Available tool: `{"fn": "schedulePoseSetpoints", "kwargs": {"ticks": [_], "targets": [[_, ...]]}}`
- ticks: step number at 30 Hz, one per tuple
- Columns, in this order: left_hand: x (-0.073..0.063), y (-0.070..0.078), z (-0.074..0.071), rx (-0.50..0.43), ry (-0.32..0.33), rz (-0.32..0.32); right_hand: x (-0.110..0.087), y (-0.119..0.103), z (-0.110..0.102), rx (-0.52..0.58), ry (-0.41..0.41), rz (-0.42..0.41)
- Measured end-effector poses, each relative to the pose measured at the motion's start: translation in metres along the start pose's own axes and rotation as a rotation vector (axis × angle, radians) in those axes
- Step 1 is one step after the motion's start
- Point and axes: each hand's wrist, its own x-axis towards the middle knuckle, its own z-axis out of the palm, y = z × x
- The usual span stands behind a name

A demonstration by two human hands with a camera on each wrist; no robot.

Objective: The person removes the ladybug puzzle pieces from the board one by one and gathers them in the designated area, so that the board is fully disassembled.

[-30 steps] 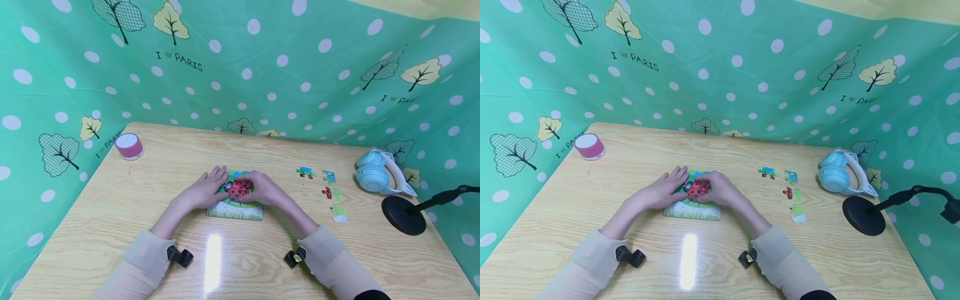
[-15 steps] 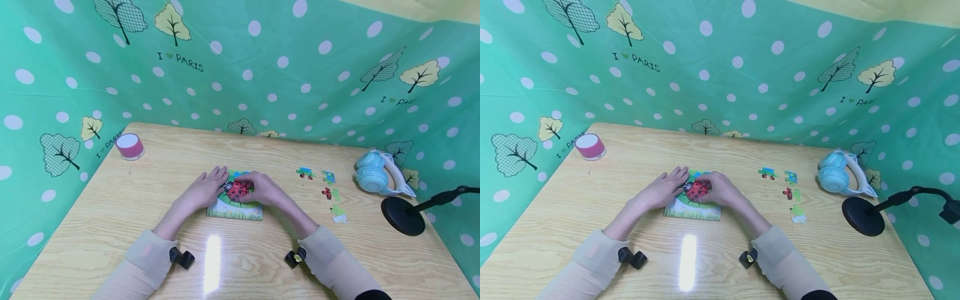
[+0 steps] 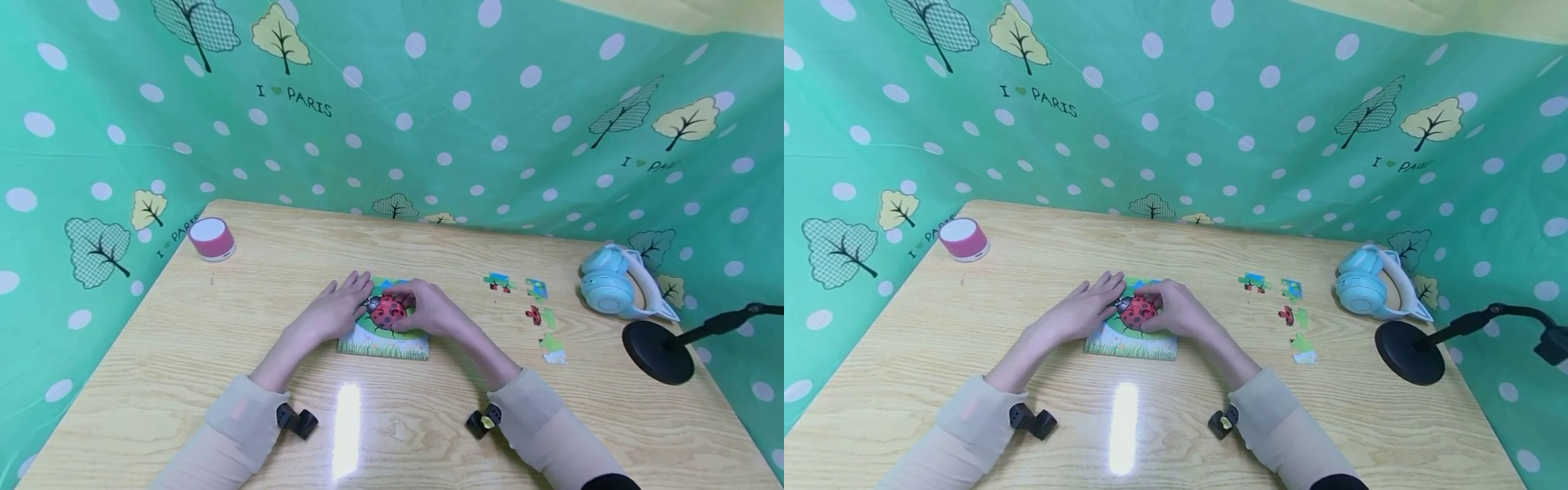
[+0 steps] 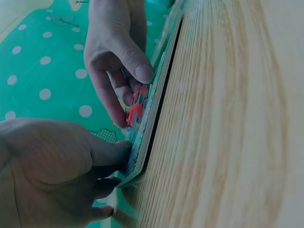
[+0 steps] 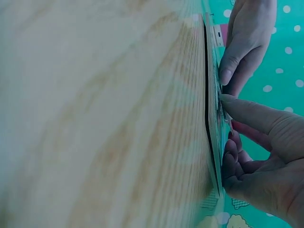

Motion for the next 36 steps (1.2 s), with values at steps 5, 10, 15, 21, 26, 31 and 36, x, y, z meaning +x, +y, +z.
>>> {"fn": "schedulePoseSetpoints", "kwargs": {"ticks": [5,10,15,21,26,31,36], "targets": [[-0.0008,0.0007,-0.0007,0.002,0.003,0.008,-0.0007,-0.0008,0.0004,0.005,0.007,0.003],[-0.0008,0.0004,-0.0005,0.005,0.0,0.011,-0.0005,-0.0003,0.0005,-0.002,0.003,-0.006],[-0.0003,0.0001,-0.0002,0.005,0.002,0.013,-0.0005,0.0016,-0.0003,-0.009,0.006,-0.041],[-0.0007,0.0003,-0.001,0.001,-0.003,0.01,-0.0005,0.0029,-0.0016,-0.006,0.018,-0.068],[0.0001,-0.0002,-0.0007,0.003,-0.004,0.012,-0.0004,0.0042,-0.0018,-0.024,0.041,-0.074],[0.0003,-0.0002,-0.0006,-0.004,-0.004,0.01,-0.0023,0.0045,-0.0026,-0.024,0.06,-0.073],[-0.0001,-0.0006,-0.0011,-0.003,0.0,0.014,-0.0048,0.0064,-0.0065,-0.009,0.074,-0.071]]}}
